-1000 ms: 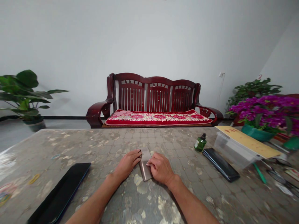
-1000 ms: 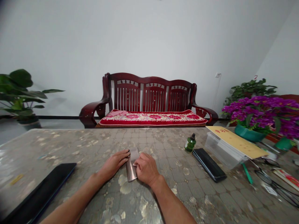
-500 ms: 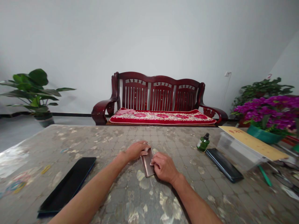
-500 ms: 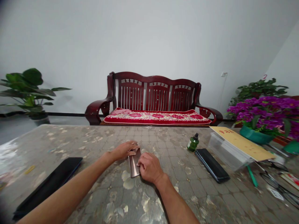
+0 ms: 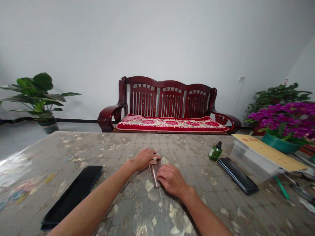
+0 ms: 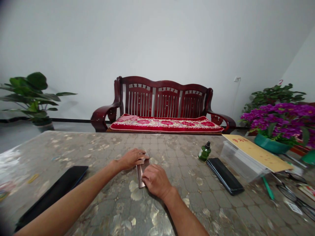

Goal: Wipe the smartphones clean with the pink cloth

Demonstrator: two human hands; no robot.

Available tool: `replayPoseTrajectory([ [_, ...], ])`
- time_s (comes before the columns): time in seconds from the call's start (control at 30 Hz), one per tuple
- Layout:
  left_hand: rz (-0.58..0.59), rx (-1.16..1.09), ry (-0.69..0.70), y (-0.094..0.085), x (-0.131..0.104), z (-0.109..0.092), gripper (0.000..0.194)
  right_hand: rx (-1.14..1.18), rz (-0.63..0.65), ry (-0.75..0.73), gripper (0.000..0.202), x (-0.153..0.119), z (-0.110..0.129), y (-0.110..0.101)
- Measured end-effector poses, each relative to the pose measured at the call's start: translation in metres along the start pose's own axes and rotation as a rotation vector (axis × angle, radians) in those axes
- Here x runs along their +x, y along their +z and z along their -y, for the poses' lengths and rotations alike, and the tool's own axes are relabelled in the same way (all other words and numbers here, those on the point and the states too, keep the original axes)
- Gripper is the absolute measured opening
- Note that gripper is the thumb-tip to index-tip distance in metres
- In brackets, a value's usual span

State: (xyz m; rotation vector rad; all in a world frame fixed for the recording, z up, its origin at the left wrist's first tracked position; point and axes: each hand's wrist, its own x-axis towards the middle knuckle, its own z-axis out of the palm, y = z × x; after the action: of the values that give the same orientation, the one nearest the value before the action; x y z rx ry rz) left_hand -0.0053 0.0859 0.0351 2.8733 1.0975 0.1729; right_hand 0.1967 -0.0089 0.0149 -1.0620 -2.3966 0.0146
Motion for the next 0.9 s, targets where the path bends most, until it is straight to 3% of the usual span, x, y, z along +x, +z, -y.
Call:
replayPoseTrajectory([
  [0.07, -0.004, 0.021, -0.031, -0.002, -0.002, -0.005, 0.032, 0.014, -0.003, 0.001, 0.009, -0.002, -0.001, -0.001],
  [0.23, -0.047, 0.070, -0.175, -0.001, -0.010, -0.020, 0.030, -0.024, -0.072, 0.223, 0.015, -0.004, -0.010, -0.007],
  [0.43, -0.067, 0.142, -0.407, -0.001, -0.027, -0.042, 0.028, 0.032, -0.021, 0.124, 0.019, -0.006, -0.005, -0.009],
  [0.5, -0.055, 0.153, -0.443, -0.002, -0.033, -0.050, 0.027, 0.014, -0.027, 0.173, 0.021, -0.007, -0.007, -0.010],
  [0.67, -0.011, 0.079, -0.445, -0.003, -0.053, -0.065, 0.032, -0.080, -0.066, 0.389, 0.021, -0.007, -0.016, -0.012],
  [0.9, -0.075, -0.179, -0.399, 0.010, -0.072, -0.058, 0.036, 0.000, -0.039, 0.257, 0.017, -0.003, 0.001, -0.002],
])
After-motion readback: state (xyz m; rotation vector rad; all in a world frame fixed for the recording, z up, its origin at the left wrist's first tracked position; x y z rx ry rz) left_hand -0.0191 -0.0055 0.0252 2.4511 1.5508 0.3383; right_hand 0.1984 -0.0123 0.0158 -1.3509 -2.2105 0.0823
